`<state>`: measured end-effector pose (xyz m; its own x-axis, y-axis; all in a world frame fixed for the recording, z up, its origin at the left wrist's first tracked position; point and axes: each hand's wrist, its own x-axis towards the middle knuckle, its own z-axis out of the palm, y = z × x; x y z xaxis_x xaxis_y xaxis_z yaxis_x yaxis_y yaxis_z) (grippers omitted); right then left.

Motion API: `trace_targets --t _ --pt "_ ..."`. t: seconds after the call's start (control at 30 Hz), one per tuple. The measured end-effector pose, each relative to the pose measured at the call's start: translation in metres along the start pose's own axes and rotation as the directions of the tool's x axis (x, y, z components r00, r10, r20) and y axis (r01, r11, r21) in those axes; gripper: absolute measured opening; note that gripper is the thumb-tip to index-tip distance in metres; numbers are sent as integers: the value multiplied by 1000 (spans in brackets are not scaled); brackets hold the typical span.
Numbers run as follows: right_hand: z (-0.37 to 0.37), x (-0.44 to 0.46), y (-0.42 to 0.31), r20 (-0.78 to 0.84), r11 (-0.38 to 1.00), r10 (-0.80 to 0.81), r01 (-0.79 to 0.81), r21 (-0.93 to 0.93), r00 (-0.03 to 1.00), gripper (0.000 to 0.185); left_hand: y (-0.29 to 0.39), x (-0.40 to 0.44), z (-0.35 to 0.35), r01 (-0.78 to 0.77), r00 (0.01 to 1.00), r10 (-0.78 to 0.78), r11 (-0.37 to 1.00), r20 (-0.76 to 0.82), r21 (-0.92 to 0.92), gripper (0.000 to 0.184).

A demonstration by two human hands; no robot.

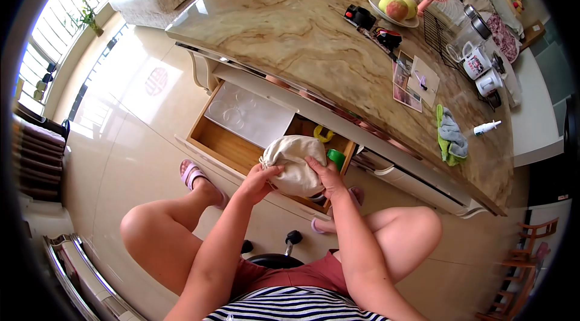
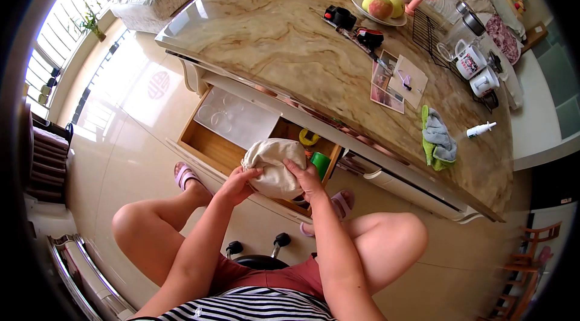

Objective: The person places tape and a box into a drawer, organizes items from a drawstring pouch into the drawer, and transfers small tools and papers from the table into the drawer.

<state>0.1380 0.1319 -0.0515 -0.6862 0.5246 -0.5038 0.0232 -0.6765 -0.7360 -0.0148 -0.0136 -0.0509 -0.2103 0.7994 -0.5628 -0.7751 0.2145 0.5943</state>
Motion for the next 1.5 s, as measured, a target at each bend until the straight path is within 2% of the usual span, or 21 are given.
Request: trace_targets --t 0.13,0.27,0.33,0.4,0.6,0.67,0.7,0.77,0.83,0.93,0.97,1.03,1.07,1.1,1.17,1.2,1.23,1.3,1.37,1.43,1.5 --pt "0 -3 -2 4 979 -45 45 -197 999 43 19 -9 3 87 995 -86 996 58 -16 53" --pt "8 -9 -9 72 955 -19 39 -294 997 40 16 -2 -2 64 995 -65 998 70 19 54" --pt "6 -9 -6 74 954 -20 41 -296 997 39 14 0 0 -56 993 54 998 104 22 53" --pt "4 -9 -7 75 954 -20 41 -298 997 39 13 1 -3 -8 996 5 999 86 37 50" --pt "-5 -2 -9 27 981 96 -90 -172 995 44 -4 11 -1 18 1000 -20 998 -22 -61 38" --pt "-12 3 -7 -30 987 156 -154 50 987 48 -8 16 4 -1 998 -6 993 -59 -116 39" --pt "-16 6 -6 -31 987 157 -155 51 987 48 -9 18 8 -56 992 40 990 -120 -132 39" --pt "-24 13 -3 -63 949 143 -119 293 988 49 -13 24 14 -112 980 85 983 -183 -145 38" --pt "-20 9 -10 -60 953 98 -76 293 993 52 -23 37 14 -207 952 155 961 -265 -182 32" --pt "-20 13 -3 -229 997 -79 73 -34 970 63 -33 51 20 -219 936 144 953 -321 -212 34" --pt "-22 18 3 -233 997 -81 75 -35 969 63 -36 55 24 -231 928 139 942 -344 -244 35" --pt "-30 29 17 -291 916 -315 208 -344 904 63 -41 64 27 -243 929 153 939 -337 -242 34" --pt "-35 34 21 -306 846 -385 199 -495 871 62 -44 68 28 -264 920 170 934 -354 -239 34" --pt "-32 34 19 -310 846 -383 197 -495 870 62 -46 71 30 -286 909 186 929 -373 -234 33" --pt "-18 30 11 -380 630 -491 18 -777 784 60 -47 75 37 -325 896 215 913 -388 -245 35" --pt "-17 31 12 -272 537 -592 119 -835 759 56 -48 77 38 -367 881 247 894 -404 -255 37" --pt "-14 31 14 -274 538 -589 116 -835 760 56 -48 80 37 -365 881 243 895 -406 -256 37" --pt "-7 31 17 -151 395 -698 201 -896 700 51 -48 84 37 -384 854 258 899 -451 -213 35" --pt "-2 27 15 -145 404 -672 195 -894 727 49 -50 86 36 -388 838 270 906 -474 -170 36" --pt "1 25 10 -149 412 -554 114 -904 819 50 -52 86 35 -393 820 286 911 -495 -124 36" --pt "4 25 9 -148 388 -559 100 -916 816 47 -58 84 32 -399 808 319 915 -495 -62 37"
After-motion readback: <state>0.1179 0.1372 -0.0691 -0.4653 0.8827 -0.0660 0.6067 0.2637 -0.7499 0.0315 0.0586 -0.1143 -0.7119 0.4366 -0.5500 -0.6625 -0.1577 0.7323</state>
